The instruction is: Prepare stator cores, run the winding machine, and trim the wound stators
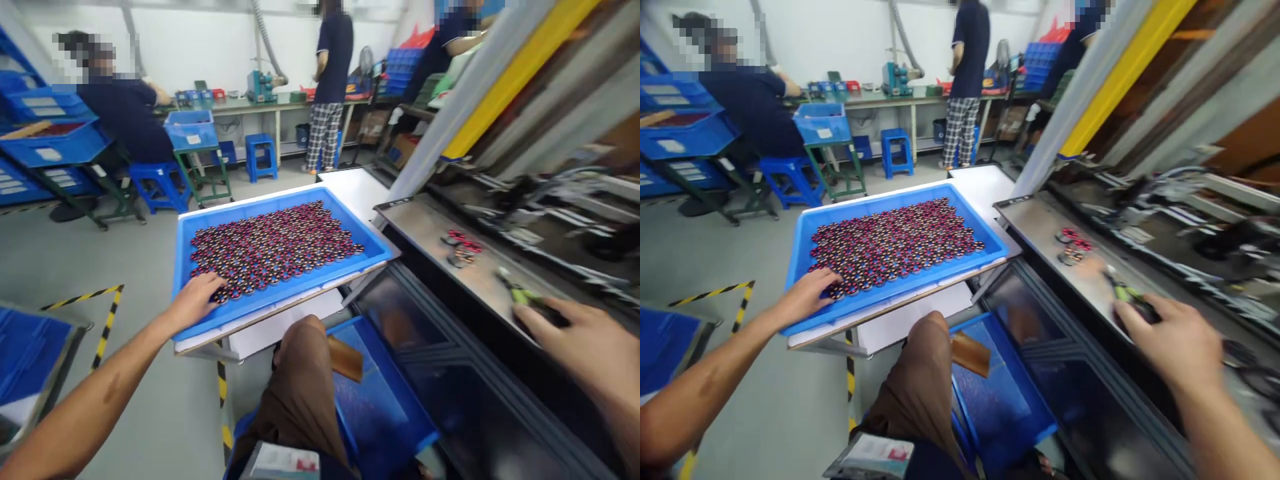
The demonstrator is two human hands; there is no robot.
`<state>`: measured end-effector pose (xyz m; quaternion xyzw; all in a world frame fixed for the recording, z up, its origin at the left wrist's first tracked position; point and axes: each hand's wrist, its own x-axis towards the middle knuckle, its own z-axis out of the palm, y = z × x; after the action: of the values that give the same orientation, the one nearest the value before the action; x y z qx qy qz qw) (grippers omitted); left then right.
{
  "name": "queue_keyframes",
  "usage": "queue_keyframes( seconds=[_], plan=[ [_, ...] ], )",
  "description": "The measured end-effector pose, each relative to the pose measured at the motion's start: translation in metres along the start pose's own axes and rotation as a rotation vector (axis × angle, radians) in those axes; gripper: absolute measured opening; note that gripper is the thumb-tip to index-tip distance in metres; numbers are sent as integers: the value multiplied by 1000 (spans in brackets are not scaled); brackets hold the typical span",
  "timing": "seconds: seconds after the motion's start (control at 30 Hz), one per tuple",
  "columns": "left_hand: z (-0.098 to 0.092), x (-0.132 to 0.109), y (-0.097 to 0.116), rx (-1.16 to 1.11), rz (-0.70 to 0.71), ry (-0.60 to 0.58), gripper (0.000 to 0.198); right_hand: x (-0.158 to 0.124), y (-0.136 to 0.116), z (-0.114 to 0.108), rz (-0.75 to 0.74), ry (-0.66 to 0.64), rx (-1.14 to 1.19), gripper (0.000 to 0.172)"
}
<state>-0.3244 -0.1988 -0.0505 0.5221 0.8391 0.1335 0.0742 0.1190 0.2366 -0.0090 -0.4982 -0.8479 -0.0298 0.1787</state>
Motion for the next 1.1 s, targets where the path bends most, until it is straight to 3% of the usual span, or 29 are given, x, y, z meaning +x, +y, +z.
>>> queue_keyframes(
  seconds=[0.03, 0.1, 0.17, 0.27, 0.37, 0.43, 0.53, 0.63, 0.83, 1.0, 1.1],
  plan=[
    [-4, 5, 3, 21, 21, 22, 38, 1, -3, -3, 79, -74, -7, 41],
    [-14, 29, 19, 50, 104, 83, 43, 2, -8, -7, 105, -79, -6, 41],
    [-26, 72, 56, 12, 247, 139, 43, 1, -12, -8, 124, -50, -17, 39],
    [-39, 150, 150, -191, 436, 134, 39, -4, -12, -8, 126, -24, -27, 36],
    [-36, 209, 257, -343, 484, 38, 23, -9, -12, -13, 115, 11, -28, 34],
    [-26, 231, 313, -381, 487, 1, 23, -12, -14, -19, 98, 36, -22, 33],
    [-4, 245, 363, -437, 468, -78, 33, -14, -16, -25, 83, 69, -10, 34],
    [20, 255, 381, -495, 427, -126, 34, -11, -11, -21, 71, 77, 15, 37],
    [56, 269, 389, -608, 362, -104, 35, 1, 1, -4, 72, 47, 67, 42],
    [61, 262, 386, -755, 347, -8, 39, 0, 3, -3, 81, 46, 78, 45],
    [52, 249, 374, -887, 334, 72, 60, -1, 5, -5, 62, 50, 102, 46]
  ],
)
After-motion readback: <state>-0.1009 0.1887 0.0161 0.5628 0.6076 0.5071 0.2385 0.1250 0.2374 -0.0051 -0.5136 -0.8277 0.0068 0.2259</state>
